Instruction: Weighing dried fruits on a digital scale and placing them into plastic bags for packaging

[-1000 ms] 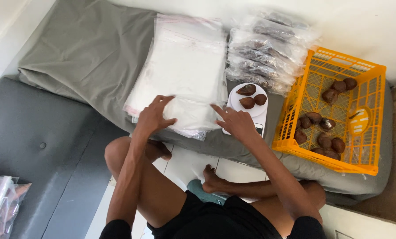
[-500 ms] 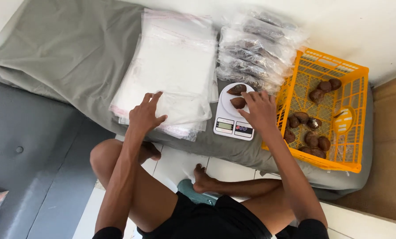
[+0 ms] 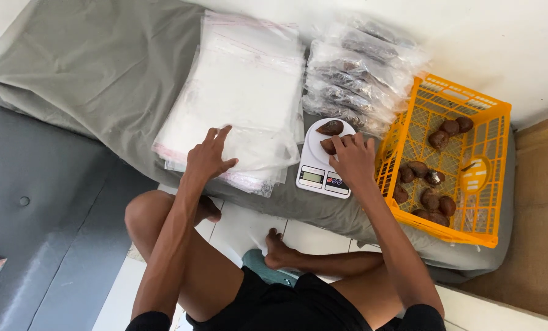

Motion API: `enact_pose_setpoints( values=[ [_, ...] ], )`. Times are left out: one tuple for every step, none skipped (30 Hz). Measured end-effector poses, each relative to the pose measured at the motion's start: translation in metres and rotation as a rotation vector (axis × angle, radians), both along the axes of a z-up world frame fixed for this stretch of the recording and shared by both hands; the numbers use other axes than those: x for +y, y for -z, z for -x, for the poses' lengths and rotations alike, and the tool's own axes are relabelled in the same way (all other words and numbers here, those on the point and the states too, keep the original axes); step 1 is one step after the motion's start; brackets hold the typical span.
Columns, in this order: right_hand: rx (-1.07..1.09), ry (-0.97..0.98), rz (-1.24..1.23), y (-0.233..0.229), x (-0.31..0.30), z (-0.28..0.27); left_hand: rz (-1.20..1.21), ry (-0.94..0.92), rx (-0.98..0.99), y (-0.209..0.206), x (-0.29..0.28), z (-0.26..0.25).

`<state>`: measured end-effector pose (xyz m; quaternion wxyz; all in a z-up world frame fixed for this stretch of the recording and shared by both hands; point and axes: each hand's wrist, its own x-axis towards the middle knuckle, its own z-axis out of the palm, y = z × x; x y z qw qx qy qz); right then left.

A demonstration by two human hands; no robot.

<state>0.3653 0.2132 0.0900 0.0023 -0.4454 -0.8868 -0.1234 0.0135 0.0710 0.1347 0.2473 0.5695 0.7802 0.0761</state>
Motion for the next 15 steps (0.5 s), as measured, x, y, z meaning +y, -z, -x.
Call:
enact_pose_setpoints(
  values=[
    [0.0,-0.001,-0.001,-0.005,-0.002,0.001,-0.001,-0.001,0.0,-0.003,0.0,-0.001],
    [0.046,0.012,0.046,-0.009,-0.004,0.003,0.001,-0.003,-0.012,-0.006,0.0,-0.002],
    [0.091,0.025,0.093,-0.013,-0.006,0.005,0.003,-0.004,-0.025,-0.009,0.0,-0.003],
    [0.092,0.019,0.093,-0.021,-0.011,0.008,0.003,-0.01,-0.024,-0.009,0.0,-0.003],
    [0.177,0.016,0.151,-0.029,-0.016,0.01,-0.014,0.0,-0.032,-0.009,0.001,-0.003],
    [0.26,0.011,0.212,-0.037,-0.02,0.014,-0.028,0.007,-0.041,-0.009,0.0,-0.002],
    [0.259,0.004,0.215,-0.05,-0.029,0.023,-0.027,-0.001,-0.042,-0.005,0.002,-0.001],
    [0.417,-0.01,0.343,-0.063,-0.039,0.031,-0.033,0.014,-0.021,-0.001,0.002,0.0],
    [0.576,-0.023,0.472,-0.076,-0.049,0.038,-0.04,0.029,0.0,0.003,0.003,0.001],
    [0.575,-0.025,0.475,-0.076,-0.053,0.049,-0.038,0.026,0.0,0.001,0.003,0.0],
    [0.641,-0.077,0.573,-0.077,-0.057,0.06,-0.043,0.031,0.003,-0.001,0.002,-0.001],
    [0.707,-0.129,0.669,-0.078,-0.06,0.07,-0.05,0.037,0.008,-0.003,0.003,-0.002],
    [0.709,-0.13,0.669,-0.076,-0.062,0.082,-0.05,0.037,0.009,-0.001,0.004,-0.002],
    [0.719,-0.187,0.702,-0.073,-0.065,0.094,-0.054,0.036,0.003,0.002,0.005,-0.003],
    [0.73,-0.244,0.735,-0.071,-0.067,0.106,-0.058,0.036,-0.004,0.004,0.006,-0.003]
  ],
)
